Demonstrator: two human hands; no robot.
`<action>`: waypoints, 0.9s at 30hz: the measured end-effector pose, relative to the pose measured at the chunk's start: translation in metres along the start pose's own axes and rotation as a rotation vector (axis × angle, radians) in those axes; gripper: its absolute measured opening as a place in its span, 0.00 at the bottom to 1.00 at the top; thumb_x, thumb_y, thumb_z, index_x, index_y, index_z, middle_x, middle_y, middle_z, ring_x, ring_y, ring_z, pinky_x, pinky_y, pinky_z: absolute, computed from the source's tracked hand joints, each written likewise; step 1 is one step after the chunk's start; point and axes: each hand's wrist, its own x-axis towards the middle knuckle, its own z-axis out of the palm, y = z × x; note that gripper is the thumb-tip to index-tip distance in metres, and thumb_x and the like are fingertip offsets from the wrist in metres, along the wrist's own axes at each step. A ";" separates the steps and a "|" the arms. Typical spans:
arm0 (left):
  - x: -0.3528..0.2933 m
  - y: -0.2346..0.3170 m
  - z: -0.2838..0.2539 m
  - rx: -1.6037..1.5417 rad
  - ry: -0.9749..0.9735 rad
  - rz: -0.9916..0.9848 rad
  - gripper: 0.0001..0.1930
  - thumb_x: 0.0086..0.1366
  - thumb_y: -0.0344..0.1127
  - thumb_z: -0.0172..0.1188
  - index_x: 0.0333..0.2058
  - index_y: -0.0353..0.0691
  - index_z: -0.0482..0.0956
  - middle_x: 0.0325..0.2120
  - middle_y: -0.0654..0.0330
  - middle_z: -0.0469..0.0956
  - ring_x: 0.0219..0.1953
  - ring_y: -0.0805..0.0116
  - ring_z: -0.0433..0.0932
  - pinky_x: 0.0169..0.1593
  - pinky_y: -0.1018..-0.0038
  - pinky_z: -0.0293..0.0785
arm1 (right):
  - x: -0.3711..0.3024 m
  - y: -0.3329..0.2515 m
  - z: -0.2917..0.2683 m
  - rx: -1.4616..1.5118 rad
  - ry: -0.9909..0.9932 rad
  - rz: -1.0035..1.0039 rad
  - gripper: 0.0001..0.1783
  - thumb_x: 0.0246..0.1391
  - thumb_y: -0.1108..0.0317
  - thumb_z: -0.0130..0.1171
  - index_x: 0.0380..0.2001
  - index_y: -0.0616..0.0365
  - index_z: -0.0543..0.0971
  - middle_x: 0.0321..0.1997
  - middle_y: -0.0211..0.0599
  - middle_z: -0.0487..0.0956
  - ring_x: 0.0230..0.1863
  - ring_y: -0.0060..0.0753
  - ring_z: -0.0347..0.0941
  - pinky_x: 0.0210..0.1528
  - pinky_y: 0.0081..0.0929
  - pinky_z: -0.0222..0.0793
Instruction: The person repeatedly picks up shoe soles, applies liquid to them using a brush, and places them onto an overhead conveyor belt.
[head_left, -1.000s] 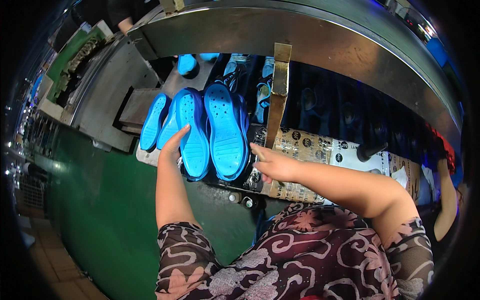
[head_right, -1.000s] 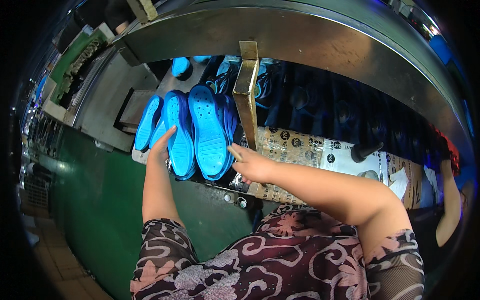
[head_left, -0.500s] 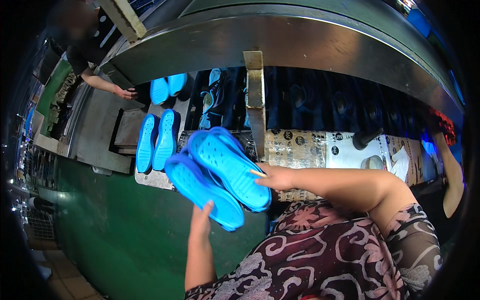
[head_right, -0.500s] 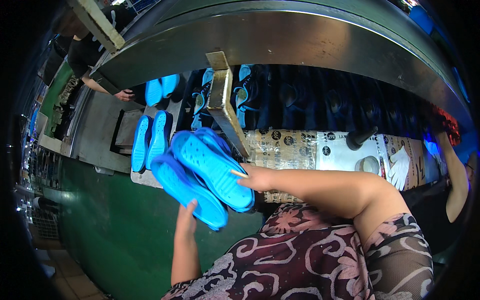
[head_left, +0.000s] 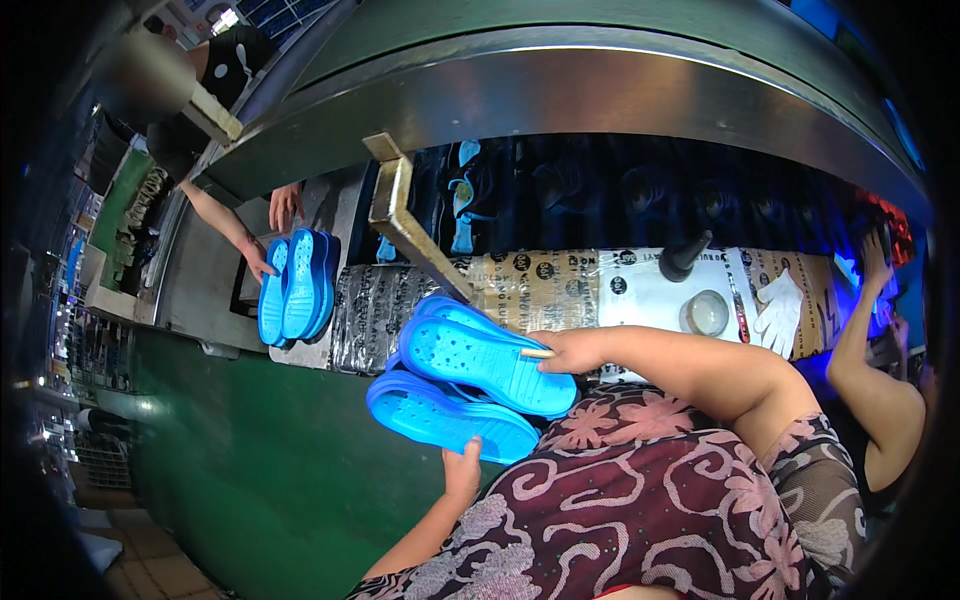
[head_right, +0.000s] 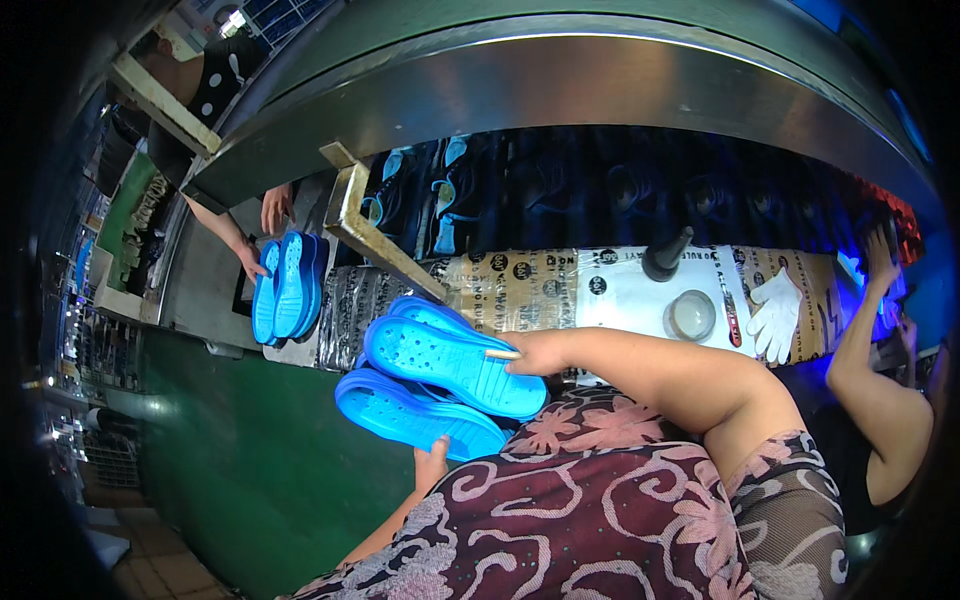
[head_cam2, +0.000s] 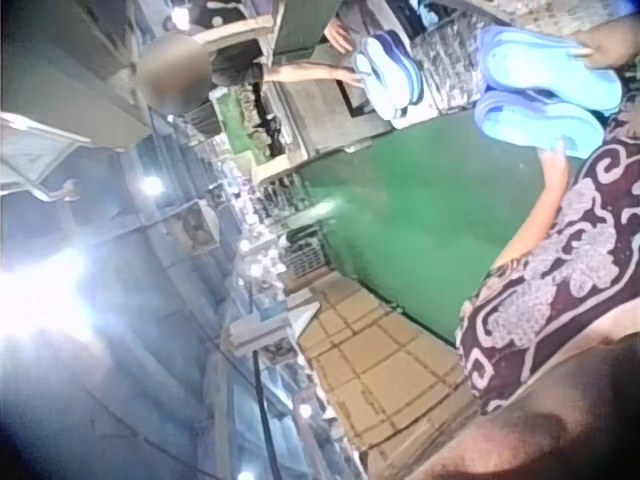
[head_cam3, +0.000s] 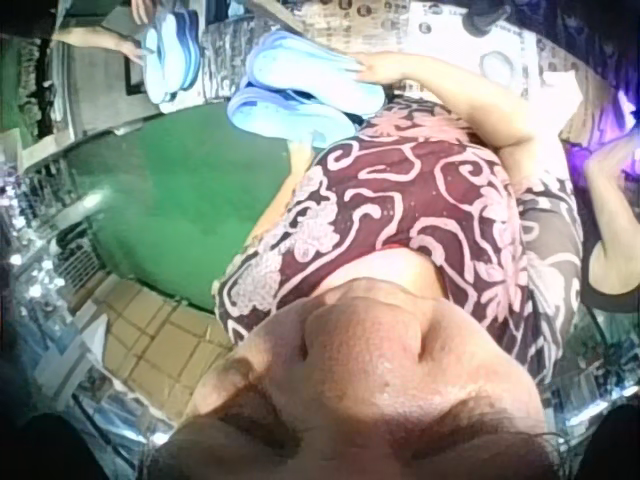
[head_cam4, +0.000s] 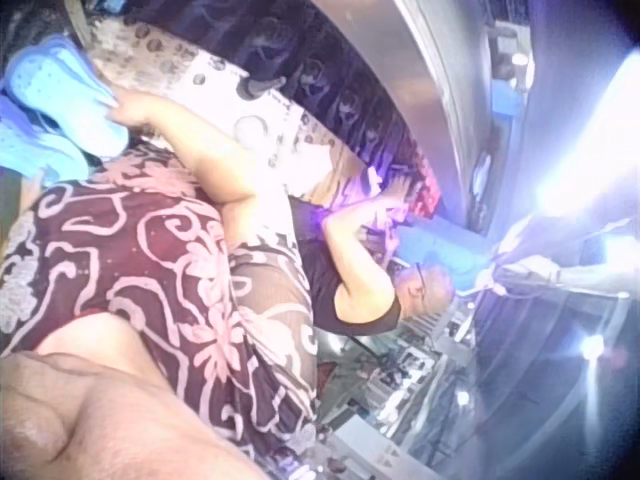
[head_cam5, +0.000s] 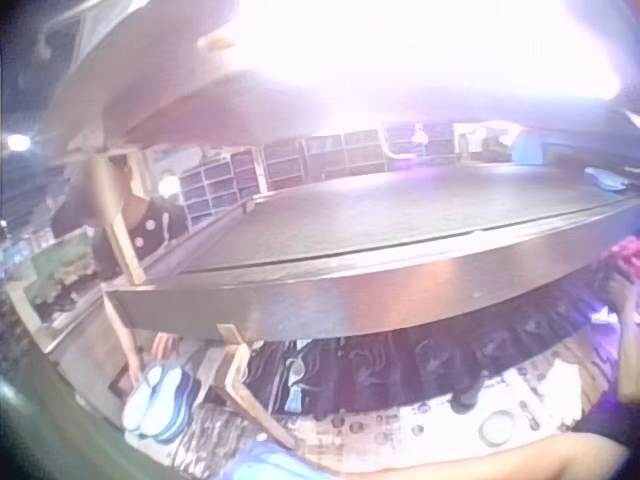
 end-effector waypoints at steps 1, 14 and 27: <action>-0.003 -0.002 0.003 0.007 0.000 0.007 0.21 0.55 0.35 0.54 0.44 0.26 0.70 0.40 0.49 0.72 0.43 0.57 0.70 0.50 0.66 0.65 | -0.007 -0.001 -0.001 0.042 0.007 -0.056 0.39 0.53 0.57 0.54 0.64 0.56 0.52 0.51 0.52 0.73 0.48 0.45 0.72 0.51 0.34 0.65; -0.029 0.023 0.036 0.021 0.059 -0.059 0.23 0.57 0.34 0.52 0.50 0.27 0.64 0.44 0.53 0.71 0.44 0.63 0.70 0.51 0.67 0.65 | -0.030 0.032 -0.004 -0.026 -0.089 0.092 0.39 0.52 0.58 0.55 0.64 0.55 0.54 0.47 0.48 0.74 0.41 0.38 0.71 0.44 0.33 0.67; 0.073 0.069 0.075 -0.171 -0.389 -0.184 0.35 0.52 0.30 0.55 0.60 0.35 0.55 0.48 0.52 0.70 0.47 0.62 0.71 0.52 0.69 0.68 | -0.113 0.033 -0.029 -0.235 -0.024 0.377 0.51 0.43 0.34 0.56 0.57 0.70 0.61 0.46 0.60 0.75 0.47 0.51 0.73 0.49 0.37 0.66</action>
